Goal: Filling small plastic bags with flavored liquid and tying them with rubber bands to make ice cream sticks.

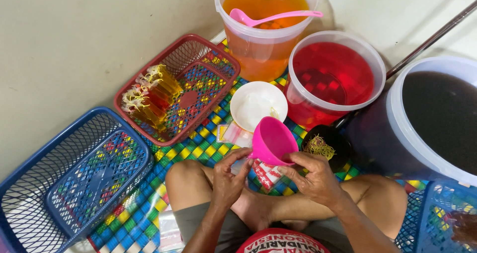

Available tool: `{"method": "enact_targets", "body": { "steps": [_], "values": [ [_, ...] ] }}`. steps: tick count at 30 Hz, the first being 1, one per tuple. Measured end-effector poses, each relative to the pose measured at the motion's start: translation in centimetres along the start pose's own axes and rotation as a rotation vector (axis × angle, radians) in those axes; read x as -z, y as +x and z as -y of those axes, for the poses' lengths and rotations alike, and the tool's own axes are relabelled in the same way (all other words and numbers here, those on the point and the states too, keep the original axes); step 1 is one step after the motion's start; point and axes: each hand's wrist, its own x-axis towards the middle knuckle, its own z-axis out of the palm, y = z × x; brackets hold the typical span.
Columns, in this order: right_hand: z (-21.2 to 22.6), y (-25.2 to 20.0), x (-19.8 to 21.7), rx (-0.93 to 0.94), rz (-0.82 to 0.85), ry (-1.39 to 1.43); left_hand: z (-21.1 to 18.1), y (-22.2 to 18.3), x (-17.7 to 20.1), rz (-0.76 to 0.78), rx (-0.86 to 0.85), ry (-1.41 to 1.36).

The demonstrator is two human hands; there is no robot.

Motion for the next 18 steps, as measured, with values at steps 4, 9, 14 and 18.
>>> {"method": "enact_targets", "body": {
  "steps": [4,9,14,18],
  "values": [
    [-0.8,-0.1,0.1,0.012,-0.008,-0.043,2.2,0.4,-0.1,0.034,0.135,-0.072],
    [-1.3,0.0,0.0,0.034,0.008,-0.049,3.9,0.2,0.3,0.077,0.167,-0.027],
    [-0.8,0.2,0.5,-0.048,0.097,-0.045,1.5,1.3,0.7,0.220,-0.014,0.118],
    [-0.9,0.3,0.7,-0.046,0.109,-0.018,2.5,1.5,0.4,0.232,-0.025,0.137]
  ]
}}
